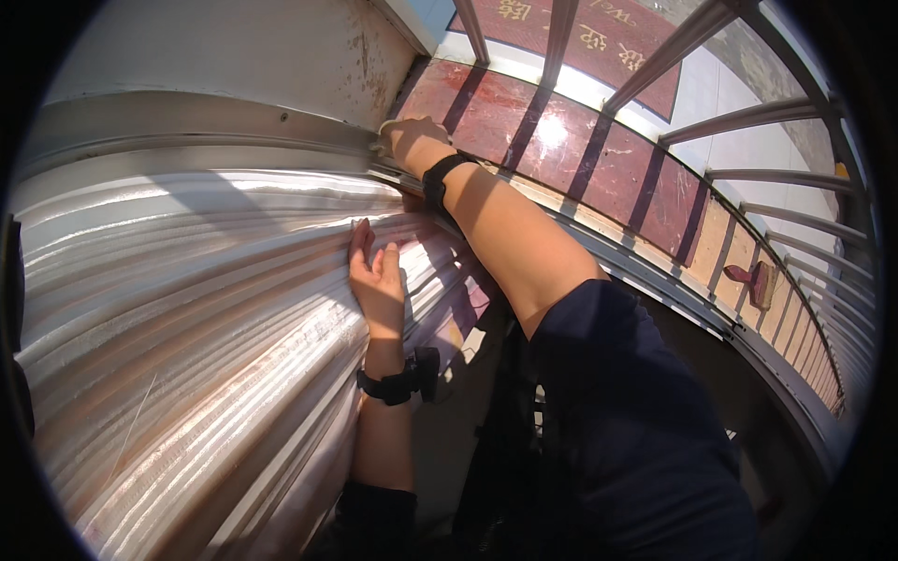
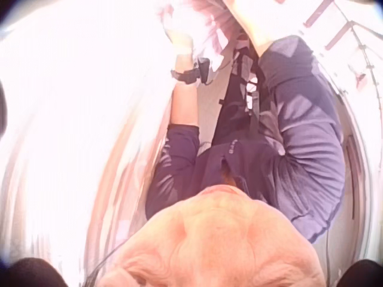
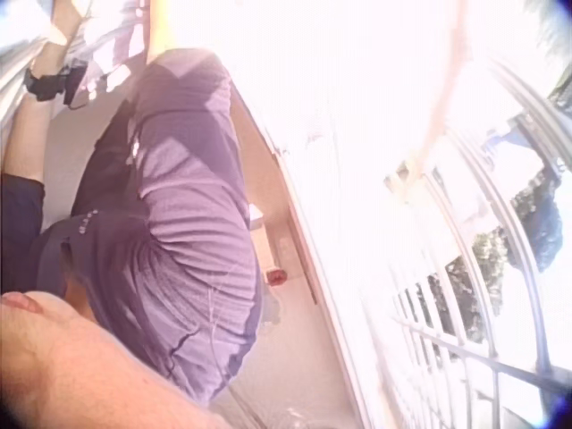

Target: The person wipes a metal window grille with a cloth, moving methodically across vertical and horizontal bars. The person holds the grille with one hand while scrubbing with the other, covering multiple sections of the window frame.

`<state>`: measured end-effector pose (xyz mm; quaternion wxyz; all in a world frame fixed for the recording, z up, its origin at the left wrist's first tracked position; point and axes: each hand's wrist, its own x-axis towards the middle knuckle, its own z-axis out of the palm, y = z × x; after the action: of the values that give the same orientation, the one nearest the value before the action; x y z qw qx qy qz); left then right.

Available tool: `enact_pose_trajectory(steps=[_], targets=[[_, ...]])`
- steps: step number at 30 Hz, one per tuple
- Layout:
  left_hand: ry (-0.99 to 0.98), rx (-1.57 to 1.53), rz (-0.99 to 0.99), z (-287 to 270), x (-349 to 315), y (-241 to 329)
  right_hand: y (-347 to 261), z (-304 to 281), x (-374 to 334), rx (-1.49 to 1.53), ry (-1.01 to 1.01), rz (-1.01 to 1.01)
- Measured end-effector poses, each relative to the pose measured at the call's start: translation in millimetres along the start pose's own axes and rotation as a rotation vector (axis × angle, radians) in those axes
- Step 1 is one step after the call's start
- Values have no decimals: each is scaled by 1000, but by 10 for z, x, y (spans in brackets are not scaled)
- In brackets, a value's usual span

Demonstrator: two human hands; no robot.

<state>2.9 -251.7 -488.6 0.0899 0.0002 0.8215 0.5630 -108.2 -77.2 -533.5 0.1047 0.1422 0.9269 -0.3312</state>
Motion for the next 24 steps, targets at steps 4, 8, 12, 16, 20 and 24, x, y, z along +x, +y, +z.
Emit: enact_pose_trajectory(steps=[4,8,12,16,20,24], targets=[[10,42,14,-158,-102,-32,9,331,120,-62,19,-17],[44,57,17,-199,-164,-63,234,190,-48,-47,-75,-48],[92,70,-13,-134,-215,-63,484,-44,-439,-30,-46,-99],[136,103,-12,0,-284,6,928,-146,-1019,-94,-47,30],[161,73,-38,206,-483,152,1600,-364,-1795,-59,-58,36],[170,147,36,388,-765,339,2170,-603,-2599,-97,-14,92]])
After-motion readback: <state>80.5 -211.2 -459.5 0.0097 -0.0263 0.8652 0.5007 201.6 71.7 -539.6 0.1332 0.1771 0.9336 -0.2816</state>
